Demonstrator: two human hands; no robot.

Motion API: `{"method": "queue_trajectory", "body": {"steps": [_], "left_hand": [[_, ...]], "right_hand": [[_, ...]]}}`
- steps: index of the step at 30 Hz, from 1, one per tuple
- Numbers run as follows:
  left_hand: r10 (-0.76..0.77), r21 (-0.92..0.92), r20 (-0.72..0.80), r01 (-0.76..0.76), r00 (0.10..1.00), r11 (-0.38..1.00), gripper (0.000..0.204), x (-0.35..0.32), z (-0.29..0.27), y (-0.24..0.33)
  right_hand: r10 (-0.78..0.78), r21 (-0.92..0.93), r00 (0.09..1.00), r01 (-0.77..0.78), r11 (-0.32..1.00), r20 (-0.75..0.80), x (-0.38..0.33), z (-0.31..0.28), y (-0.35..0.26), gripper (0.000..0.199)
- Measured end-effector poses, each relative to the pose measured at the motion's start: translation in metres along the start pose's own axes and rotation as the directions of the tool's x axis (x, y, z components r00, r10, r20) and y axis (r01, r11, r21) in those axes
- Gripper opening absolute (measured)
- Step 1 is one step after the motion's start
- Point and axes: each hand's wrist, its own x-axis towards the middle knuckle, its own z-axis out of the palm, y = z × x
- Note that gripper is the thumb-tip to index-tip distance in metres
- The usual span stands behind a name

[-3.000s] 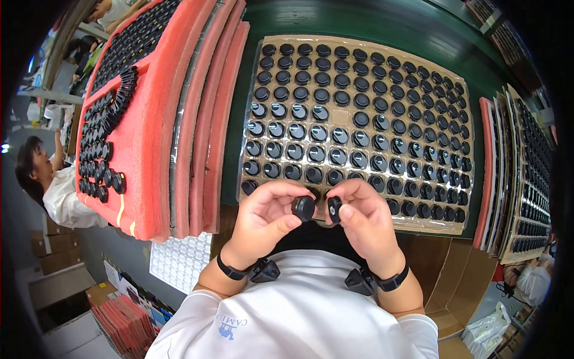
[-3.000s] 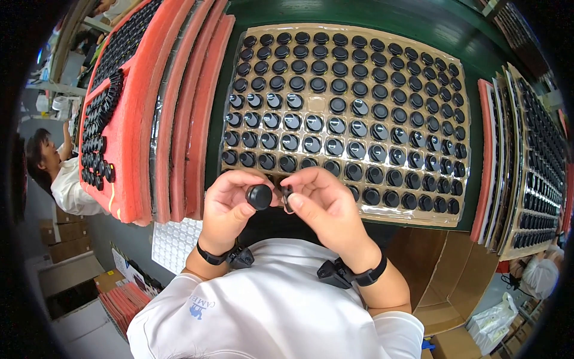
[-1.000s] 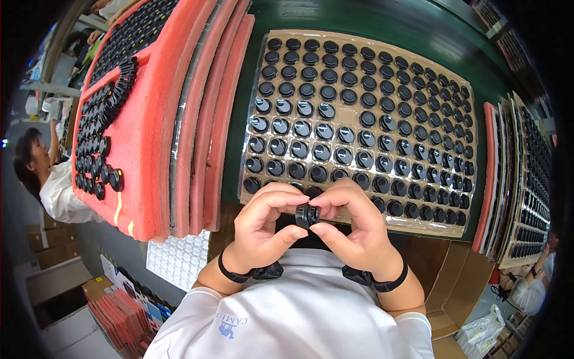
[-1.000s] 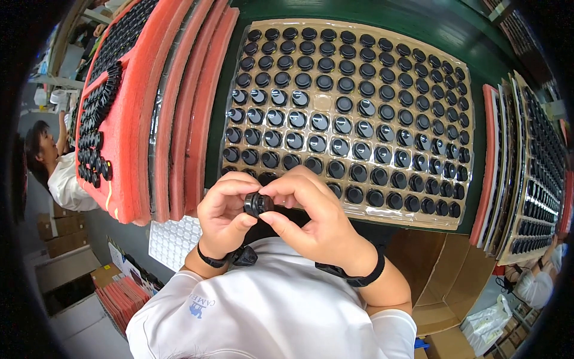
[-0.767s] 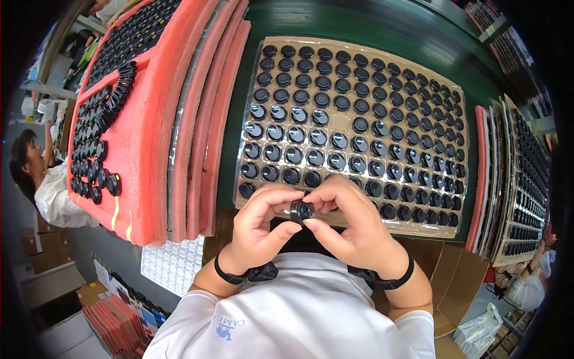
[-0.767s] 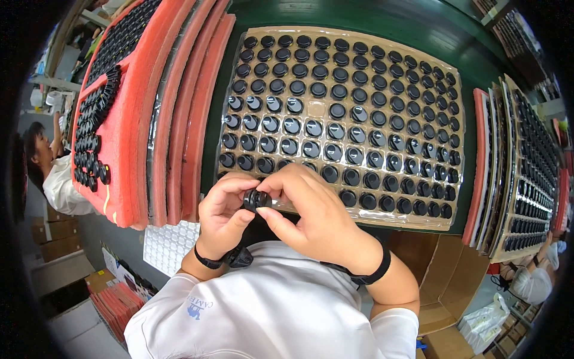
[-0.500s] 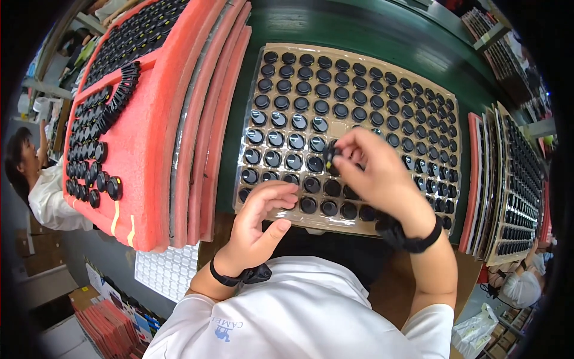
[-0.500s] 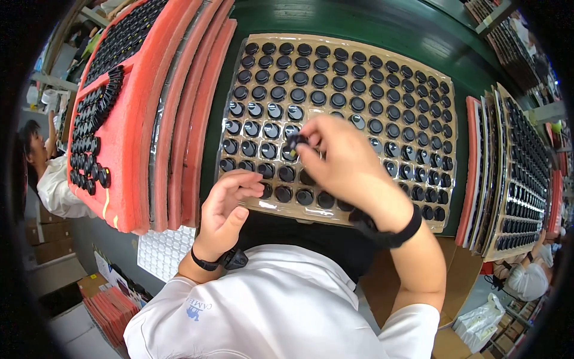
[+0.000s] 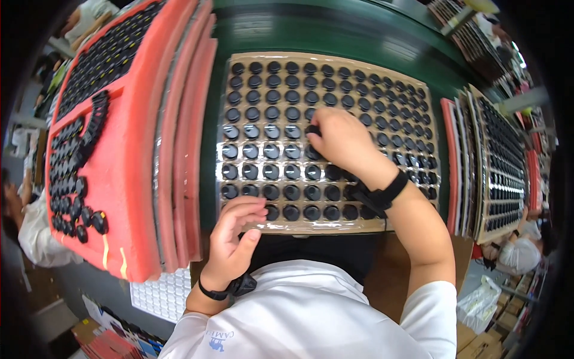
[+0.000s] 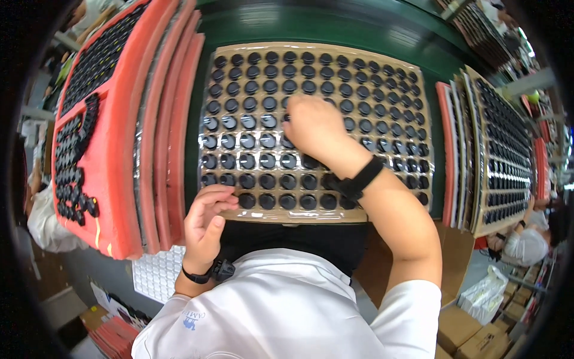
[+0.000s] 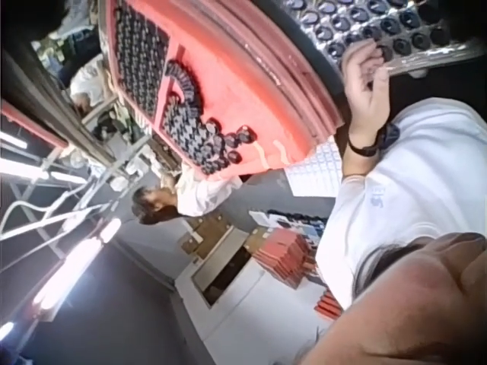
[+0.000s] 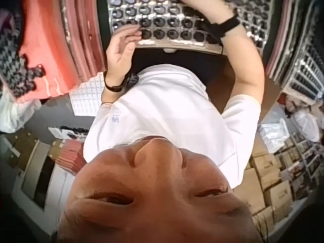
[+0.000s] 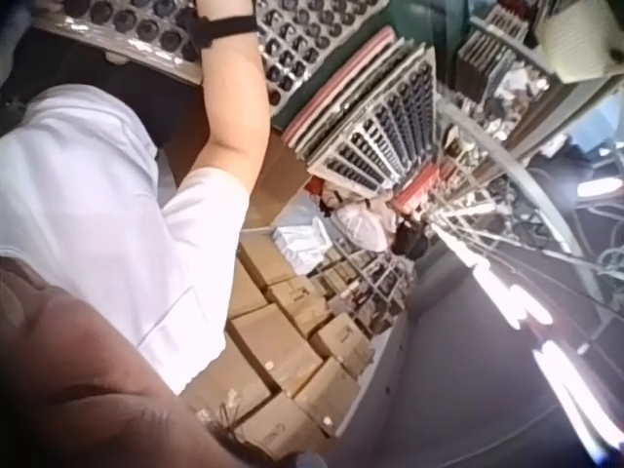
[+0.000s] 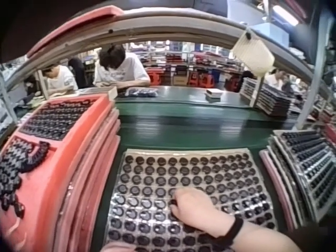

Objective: The person picks up a black component from a tray, joins it with a second piece by hand, and places the assembled unit onto a red foam rack.

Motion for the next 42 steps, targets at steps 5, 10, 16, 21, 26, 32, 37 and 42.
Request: {"method": "queue_trajectory", "body": {"steps": [5, 10, 16, 21, 26, 32, 37, 42], "left_hand": [[-0.01, 0.034, 0.007, 0.01, 1.0, 0.999, 0.031, 0.001, 0.005, 0.001], [-0.018, 0.131, 0.024, 0.015, 1.0, 0.991, 0.03, 0.007, 0.009, 0.007], [0.039, 0.391, 0.086, -0.07, 0.996, 0.918, 0.031, 0.009, 0.003, 0.033], [0.14, 0.577, 0.214, -0.241, 0.967, 0.78, 0.031, 0.007, 0.006, 0.071], [0.184, 0.641, 0.254, -0.308, 0.95, 0.703, 0.025, -0.015, -0.002, 0.134], [0.242, 0.85, 0.068, -0.183, 0.968, 0.493, 0.019, -0.026, -0.047, 0.19], [0.177, 0.906, -0.137, 0.051, 0.975, 0.421, 0.017, 0.008, -0.096, 0.221], [0.133, 0.982, -0.103, 0.08, 0.986, 0.17, 0.022, 0.063, -0.134, 0.227]], "right_hand": [[-0.044, 0.062, 0.997, 0.049, 0.997, -0.069, -0.013, -0.021, -0.001, 0.023], [-0.234, 0.395, 0.969, 0.247, 0.885, -0.081, -0.057, -0.062, -0.023, 0.022], [-0.368, 0.707, 0.909, 0.128, 0.695, 0.197, -0.105, -0.067, -0.041, 0.018], [-0.393, 0.805, 0.899, 0.084, 0.588, 0.193, -0.127, -0.058, -0.046, 0.014], [-0.315, 0.885, 0.941, 0.036, 0.465, 0.127, -0.136, -0.054, -0.034, 0.014], [-0.302, 0.924, 0.939, -0.04, 0.379, 0.165, -0.138, -0.063, -0.031, 0.008], [-0.283, 0.926, 0.945, -0.047, 0.375, 0.163, -0.143, -0.049, -0.02, 0.009], [-0.241, 0.939, 0.95, -0.114, 0.323, 0.198, -0.151, -0.045, -0.017, 0.009]]}}
